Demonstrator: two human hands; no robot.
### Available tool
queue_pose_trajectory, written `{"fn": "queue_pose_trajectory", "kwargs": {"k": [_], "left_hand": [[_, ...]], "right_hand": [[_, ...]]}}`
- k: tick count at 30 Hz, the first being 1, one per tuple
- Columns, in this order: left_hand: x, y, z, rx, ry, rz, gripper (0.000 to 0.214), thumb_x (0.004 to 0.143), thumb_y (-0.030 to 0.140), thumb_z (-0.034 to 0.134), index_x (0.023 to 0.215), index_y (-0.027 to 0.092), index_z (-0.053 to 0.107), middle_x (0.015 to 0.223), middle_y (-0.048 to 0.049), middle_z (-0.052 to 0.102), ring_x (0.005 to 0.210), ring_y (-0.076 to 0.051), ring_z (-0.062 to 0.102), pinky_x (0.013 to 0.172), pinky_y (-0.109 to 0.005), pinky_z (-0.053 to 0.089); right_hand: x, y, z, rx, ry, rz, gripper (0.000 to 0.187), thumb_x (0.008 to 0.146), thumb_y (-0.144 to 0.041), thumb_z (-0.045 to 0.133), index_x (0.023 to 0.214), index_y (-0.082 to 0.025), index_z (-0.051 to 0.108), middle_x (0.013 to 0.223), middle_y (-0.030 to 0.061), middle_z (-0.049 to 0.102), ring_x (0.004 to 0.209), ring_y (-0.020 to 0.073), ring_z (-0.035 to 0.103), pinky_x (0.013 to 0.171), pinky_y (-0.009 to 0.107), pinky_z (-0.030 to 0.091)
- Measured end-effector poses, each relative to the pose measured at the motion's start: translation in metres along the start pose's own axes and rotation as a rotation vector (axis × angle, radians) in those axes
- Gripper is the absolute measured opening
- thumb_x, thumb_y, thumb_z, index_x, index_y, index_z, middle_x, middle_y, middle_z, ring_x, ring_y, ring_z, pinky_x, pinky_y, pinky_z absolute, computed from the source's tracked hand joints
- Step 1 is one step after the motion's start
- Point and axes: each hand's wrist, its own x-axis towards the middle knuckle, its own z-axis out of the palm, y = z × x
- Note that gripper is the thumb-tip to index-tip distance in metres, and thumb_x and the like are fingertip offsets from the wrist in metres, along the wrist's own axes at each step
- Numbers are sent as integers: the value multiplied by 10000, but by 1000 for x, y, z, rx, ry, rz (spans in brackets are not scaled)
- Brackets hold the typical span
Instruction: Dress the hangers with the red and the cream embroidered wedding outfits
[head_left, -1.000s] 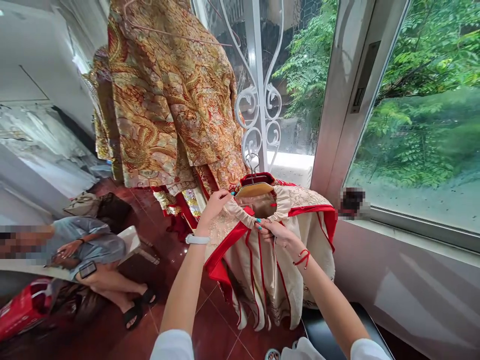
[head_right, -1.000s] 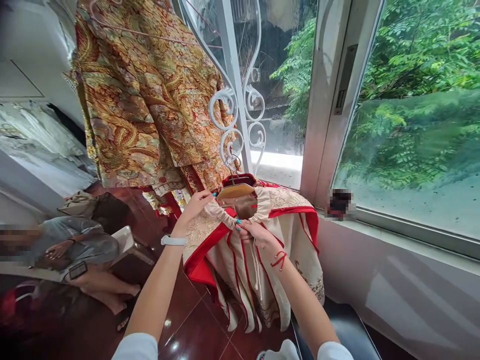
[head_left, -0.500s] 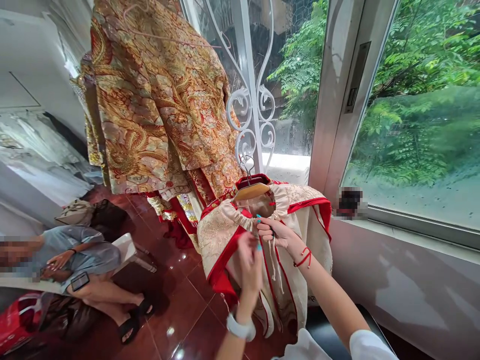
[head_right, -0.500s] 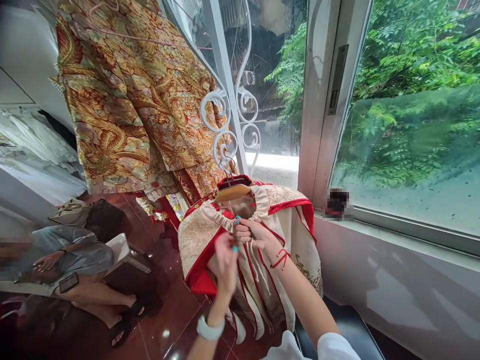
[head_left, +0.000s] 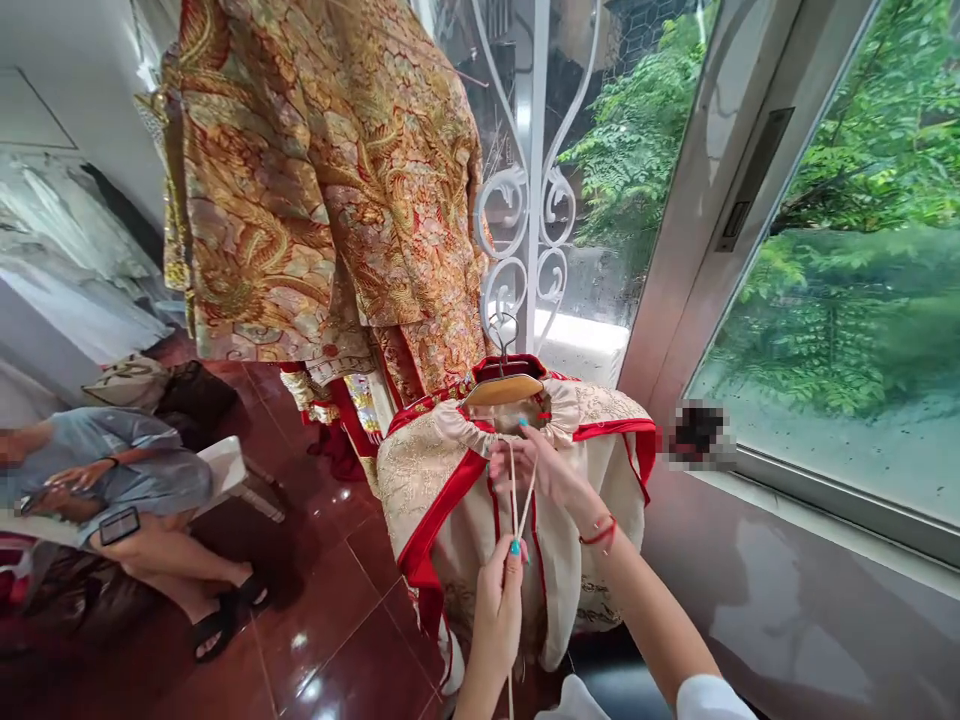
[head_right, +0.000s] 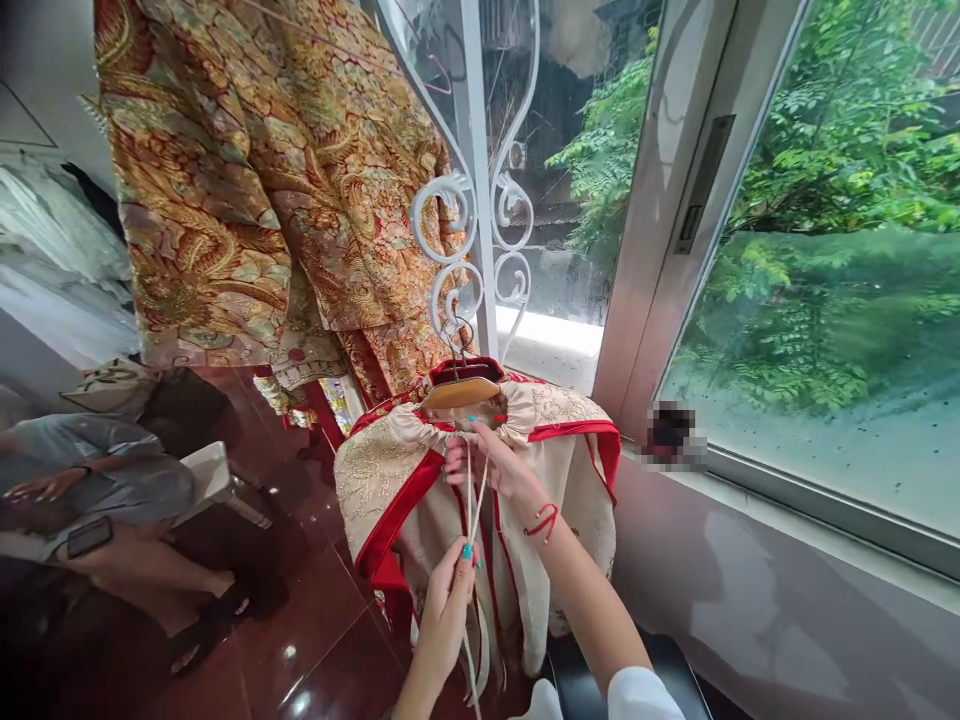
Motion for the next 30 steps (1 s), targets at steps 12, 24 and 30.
{"fn": "queue_pose_trajectory", "kwargs": {"k": [12, 24, 30], "left_hand": [[-14, 36, -11, 87, -208, 29, 621, 904, 741, 395, 697, 190, 590, 629, 4, 488, 602, -138, 430, 638, -274, 403], [14, 67, -54, 576, 27, 475, 360, 1018, 377, 394, 875, 213, 680, 1042, -89, 692, 1002, -249, 612, 916, -408, 478], [64, 94, -38, 535, -214, 671, 335, 1023, 354, 384, 1122, 223, 676, 1220, -89, 686, 1175, -241, 584, 1075, -420, 417]], "right_hand": [[-66, 49, -20, -1777, 54, -1182, 273, 971, -199, 519, 1202, -270, 646, 1009, 48, 671, 1074, 228, 593, 1104, 497, 388], [-69, 8, -10, -1397, -139, -1003, 403, 1068, -276, 281, 1167, -203, 665, 809, 53, 637, 745, 198, 548, 803, 382, 495], [-77, -26, -6, -1378, -199, -1044, 261, 1037, -221, 454, 1020, -200, 714, 914, 85, 680, 802, 178, 608, 673, 294, 509]]}}
